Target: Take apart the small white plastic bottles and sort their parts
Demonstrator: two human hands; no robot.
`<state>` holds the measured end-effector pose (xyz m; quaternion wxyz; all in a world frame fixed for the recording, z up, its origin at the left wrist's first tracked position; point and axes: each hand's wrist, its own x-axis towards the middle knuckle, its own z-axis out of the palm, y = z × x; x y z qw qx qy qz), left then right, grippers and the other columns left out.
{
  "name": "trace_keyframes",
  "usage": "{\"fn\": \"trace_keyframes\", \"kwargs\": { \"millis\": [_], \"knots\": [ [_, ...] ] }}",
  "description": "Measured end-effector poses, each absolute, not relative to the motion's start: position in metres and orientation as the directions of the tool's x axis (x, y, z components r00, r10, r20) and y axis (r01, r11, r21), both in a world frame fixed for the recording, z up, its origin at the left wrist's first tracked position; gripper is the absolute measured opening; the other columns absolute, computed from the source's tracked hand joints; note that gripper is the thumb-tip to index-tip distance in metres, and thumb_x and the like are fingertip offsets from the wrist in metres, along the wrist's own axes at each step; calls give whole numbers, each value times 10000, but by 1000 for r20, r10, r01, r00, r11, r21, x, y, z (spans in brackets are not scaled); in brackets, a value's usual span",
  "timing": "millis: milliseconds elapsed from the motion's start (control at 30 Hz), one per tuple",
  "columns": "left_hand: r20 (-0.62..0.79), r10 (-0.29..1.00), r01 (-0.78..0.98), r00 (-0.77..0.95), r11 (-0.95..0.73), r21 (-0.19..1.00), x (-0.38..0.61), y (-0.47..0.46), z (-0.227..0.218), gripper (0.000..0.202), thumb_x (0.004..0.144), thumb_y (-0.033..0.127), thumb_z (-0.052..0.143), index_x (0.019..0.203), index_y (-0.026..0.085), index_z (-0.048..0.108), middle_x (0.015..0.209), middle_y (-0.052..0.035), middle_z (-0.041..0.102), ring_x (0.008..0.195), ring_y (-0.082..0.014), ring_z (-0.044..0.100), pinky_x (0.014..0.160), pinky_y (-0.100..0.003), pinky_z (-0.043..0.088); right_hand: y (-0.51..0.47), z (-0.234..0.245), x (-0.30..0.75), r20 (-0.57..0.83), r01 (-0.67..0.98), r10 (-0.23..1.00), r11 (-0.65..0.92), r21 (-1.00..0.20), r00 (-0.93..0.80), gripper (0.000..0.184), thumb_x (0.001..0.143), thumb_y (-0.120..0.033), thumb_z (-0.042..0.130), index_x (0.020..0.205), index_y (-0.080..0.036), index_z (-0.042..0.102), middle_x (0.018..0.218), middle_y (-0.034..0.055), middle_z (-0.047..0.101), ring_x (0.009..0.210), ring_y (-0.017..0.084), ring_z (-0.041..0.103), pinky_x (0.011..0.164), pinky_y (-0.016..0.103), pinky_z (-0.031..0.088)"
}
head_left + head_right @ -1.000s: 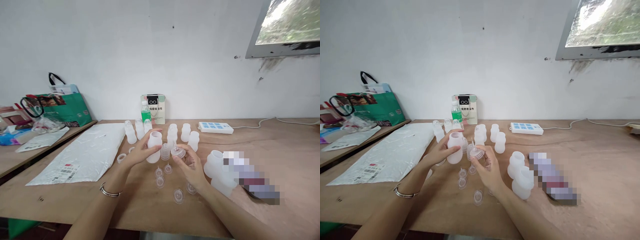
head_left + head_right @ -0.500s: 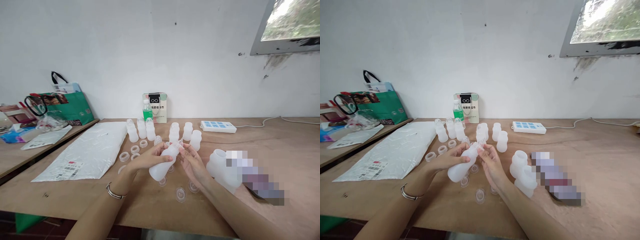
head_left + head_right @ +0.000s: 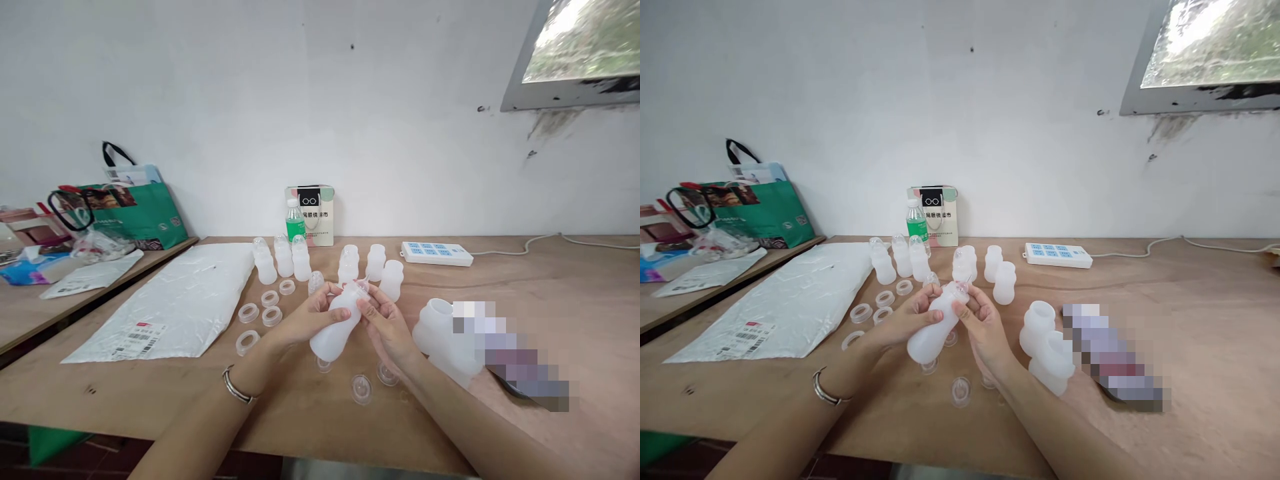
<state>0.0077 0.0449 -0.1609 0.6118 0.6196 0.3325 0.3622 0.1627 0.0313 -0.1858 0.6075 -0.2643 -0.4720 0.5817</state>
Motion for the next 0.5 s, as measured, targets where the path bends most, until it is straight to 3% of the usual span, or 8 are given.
{"fn": "trace_keyframes", "kwargs": {
  "millis": [100, 200, 367, 500],
  "knots": [
    [142, 910, 173, 389, -224, 959, 11, 41, -166, 501, 651, 408, 773, 954, 224, 419, 816, 26, 552, 702, -128, 557, 603, -253, 431, 32, -191, 160, 265, -417, 964, 246, -875, 12, 350, 679, -395, 756, 899, -255, 522, 897, -3, 620, 841, 169, 592, 713, 301, 519],
    [190, 894, 268, 406, -315, 910, 12, 39, -167, 481, 671, 375, 761, 971, 226, 416, 890, -5, 569, 771, -153, 563, 650, -280, 439, 31, -193, 159, 224, -388, 974, 213, -897, 18, 371, 668, -389, 763, 876, -260, 484, 879, -16, 601, 818, 167, 600, 678, 295, 525],
    [148, 864, 213, 481, -279, 936, 10, 38, -164, 440, 715, 368, 730, 967, 229, 397, 894, -13, 599, 773, -157, 572, 641, -279, 431, 26, -184, 161, 257, -446, 958, 177, -878, -126, 412, 731, -425, 709, 1084, -294, 542, 1196, 39, 608, 1009, 209, 607, 801, 353, 526],
    [122, 852, 82, 510, -189, 978, 12, 38, -161, 469, 692, 388, 749, 956, 227, 396, 808, 22, 571, 703, -126, 556, 604, -253, 422, 26, -180, 165, 260, -480, 941, 131, -868, -214, 383, 734, -462, 704, 1062, -275, 638, 1163, 52, 643, 1012, 226, 606, 850, 377, 501]
  ]
}}
